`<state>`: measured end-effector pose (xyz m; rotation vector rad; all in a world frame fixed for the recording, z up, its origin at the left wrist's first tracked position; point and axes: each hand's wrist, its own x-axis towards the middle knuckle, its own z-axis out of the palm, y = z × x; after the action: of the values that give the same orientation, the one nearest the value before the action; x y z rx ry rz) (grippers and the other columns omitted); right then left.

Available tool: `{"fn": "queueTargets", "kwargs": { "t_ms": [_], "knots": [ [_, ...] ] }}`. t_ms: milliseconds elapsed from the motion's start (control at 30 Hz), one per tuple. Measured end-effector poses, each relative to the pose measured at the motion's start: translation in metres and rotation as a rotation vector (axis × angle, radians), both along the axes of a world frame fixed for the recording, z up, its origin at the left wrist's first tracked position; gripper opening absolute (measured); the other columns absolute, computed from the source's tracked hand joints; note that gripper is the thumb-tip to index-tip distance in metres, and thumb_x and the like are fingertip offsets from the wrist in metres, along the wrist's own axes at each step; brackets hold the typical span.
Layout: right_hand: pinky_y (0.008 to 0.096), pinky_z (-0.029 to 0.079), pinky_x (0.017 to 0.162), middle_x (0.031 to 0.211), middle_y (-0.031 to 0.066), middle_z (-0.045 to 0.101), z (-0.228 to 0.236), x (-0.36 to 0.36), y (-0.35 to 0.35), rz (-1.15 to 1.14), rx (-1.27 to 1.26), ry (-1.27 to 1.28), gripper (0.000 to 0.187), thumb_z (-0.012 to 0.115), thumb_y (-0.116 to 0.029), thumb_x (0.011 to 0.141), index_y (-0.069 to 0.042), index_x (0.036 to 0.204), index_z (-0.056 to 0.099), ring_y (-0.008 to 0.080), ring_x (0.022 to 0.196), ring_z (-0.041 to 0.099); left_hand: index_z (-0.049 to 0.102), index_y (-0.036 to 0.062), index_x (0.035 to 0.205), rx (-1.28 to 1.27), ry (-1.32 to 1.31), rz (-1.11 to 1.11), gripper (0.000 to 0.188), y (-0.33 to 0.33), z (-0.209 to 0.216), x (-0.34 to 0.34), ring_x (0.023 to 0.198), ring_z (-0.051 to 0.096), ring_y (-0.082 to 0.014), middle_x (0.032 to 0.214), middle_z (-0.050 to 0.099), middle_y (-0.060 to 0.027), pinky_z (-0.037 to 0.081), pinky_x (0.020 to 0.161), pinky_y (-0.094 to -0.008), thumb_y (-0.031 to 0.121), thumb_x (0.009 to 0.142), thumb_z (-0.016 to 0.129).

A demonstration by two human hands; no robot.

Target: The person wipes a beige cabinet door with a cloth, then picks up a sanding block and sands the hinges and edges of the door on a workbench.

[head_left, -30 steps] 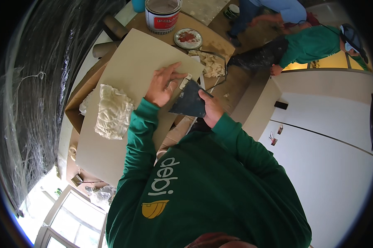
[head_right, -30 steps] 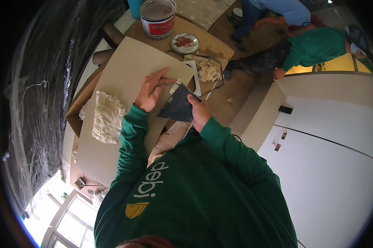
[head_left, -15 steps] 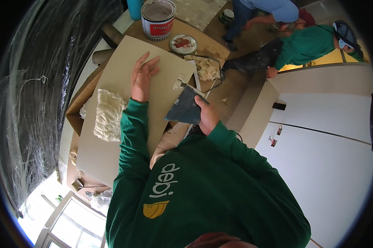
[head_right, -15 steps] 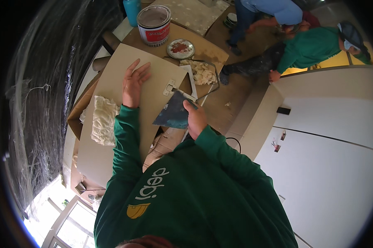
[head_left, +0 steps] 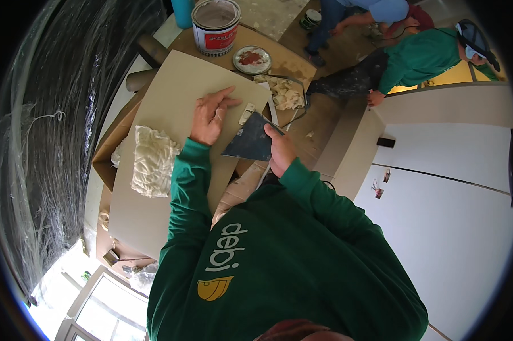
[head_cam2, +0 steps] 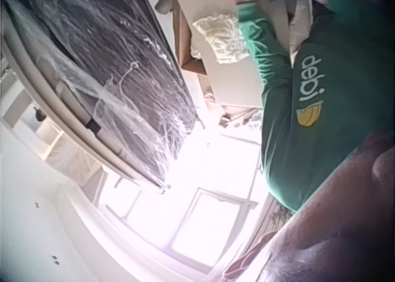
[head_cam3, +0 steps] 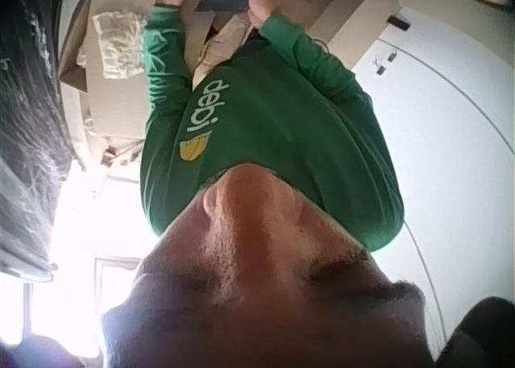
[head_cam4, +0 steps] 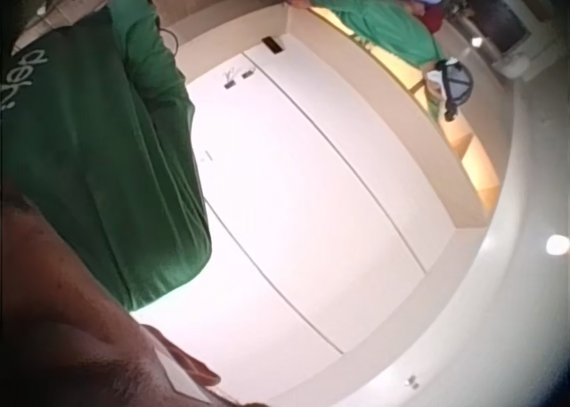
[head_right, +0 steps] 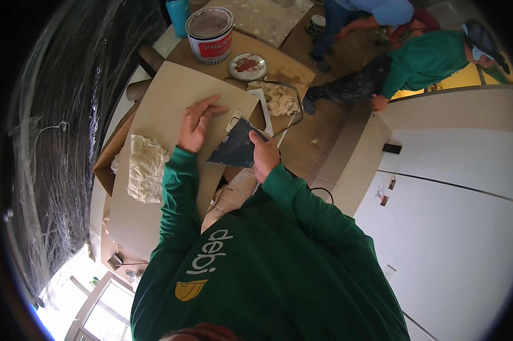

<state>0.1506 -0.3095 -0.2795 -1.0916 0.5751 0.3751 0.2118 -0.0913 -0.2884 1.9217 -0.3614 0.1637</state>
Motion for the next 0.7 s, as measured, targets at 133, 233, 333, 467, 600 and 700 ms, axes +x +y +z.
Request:
{"fn": "queueTargets", "kwargs": {
  "t_ms": [133,233,333,467,600,700],
  "knots": [
    [0.0373,0.056,0.088,0.111,0.0081,0.072,-0.001,0.003,-0.003,0.017,0.020,0.021,0.032,0.065,-0.027,0.102,0.000,0.119,0.067,0.0194,0.099,0.070,0.060,-0.0008,0.137,0.043,-0.048,-0.009,0.046,0.001,-0.001,0.001,0.107,0.068,-0.0298,0.111,0.078,-0.0134,0.047,0.101,-0.0404,0.018,0.098,0.046],
    [0.0351,0.057,0.081,0.105,0.0083,0.073,0.008,0.005,-0.005,0.018,0.016,0.053,0.024,0.064,-0.019,0.102,0.002,0.115,0.068,0.0188,0.092,0.071,0.061,-0.0006,0.136,0.089,-0.067,0.019,0.046,0.000,0.002,-0.001,0.106,0.067,-0.0317,0.111,0.078,-0.0116,0.047,0.100,-0.0421,0.018,0.097,0.047],
    [0.0350,0.057,0.080,0.103,0.0082,0.074,0.009,0.007,-0.008,0.044,0.050,0.051,0.024,0.064,-0.018,0.102,0.003,0.113,0.068,0.0188,0.089,0.071,0.061,-0.0005,0.137,0.077,-0.045,0.015,0.047,-0.001,0.001,0.000,0.107,0.066,-0.0324,0.112,0.078,-0.0106,0.047,0.101,-0.0430,0.017,0.095,0.047],
    [0.0345,0.058,0.078,0.101,0.0082,0.074,0.007,0.010,-0.014,0.105,0.067,0.046,0.025,0.065,-0.019,0.102,0.003,0.113,0.068,0.0185,0.087,0.072,0.058,0.0013,0.140,0.071,0.011,-0.027,0.049,0.000,-0.001,0.000,0.114,0.062,-0.0279,0.117,0.078,-0.0054,0.039,0.107,-0.0423,0.015,0.095,0.045],
    [0.0346,0.058,0.080,0.102,0.0076,0.073,0.004,0.013,-0.016,0.103,0.079,0.094,0.025,0.064,-0.020,0.102,0.002,0.114,0.067,0.0183,0.089,0.072,0.053,0.0015,0.146,0.124,0.055,-0.088,0.054,0.000,-0.004,-0.001,0.122,0.059,-0.0264,0.124,0.076,-0.0007,0.033,0.113,-0.0421,0.017,0.096,0.043],
    [0.0362,0.059,0.081,0.105,0.0068,0.073,0.000,0.012,-0.013,0.068,0.173,0.134,0.023,0.063,-0.021,0.103,-0.001,0.114,0.066,0.0185,0.091,0.072,0.049,0.0014,0.150,0.171,0.050,-0.089,0.057,0.000,0.001,-0.005,0.125,0.058,-0.0265,0.129,0.074,0.0017,0.032,0.115,-0.0424,0.019,0.097,0.041]
  ]
}}
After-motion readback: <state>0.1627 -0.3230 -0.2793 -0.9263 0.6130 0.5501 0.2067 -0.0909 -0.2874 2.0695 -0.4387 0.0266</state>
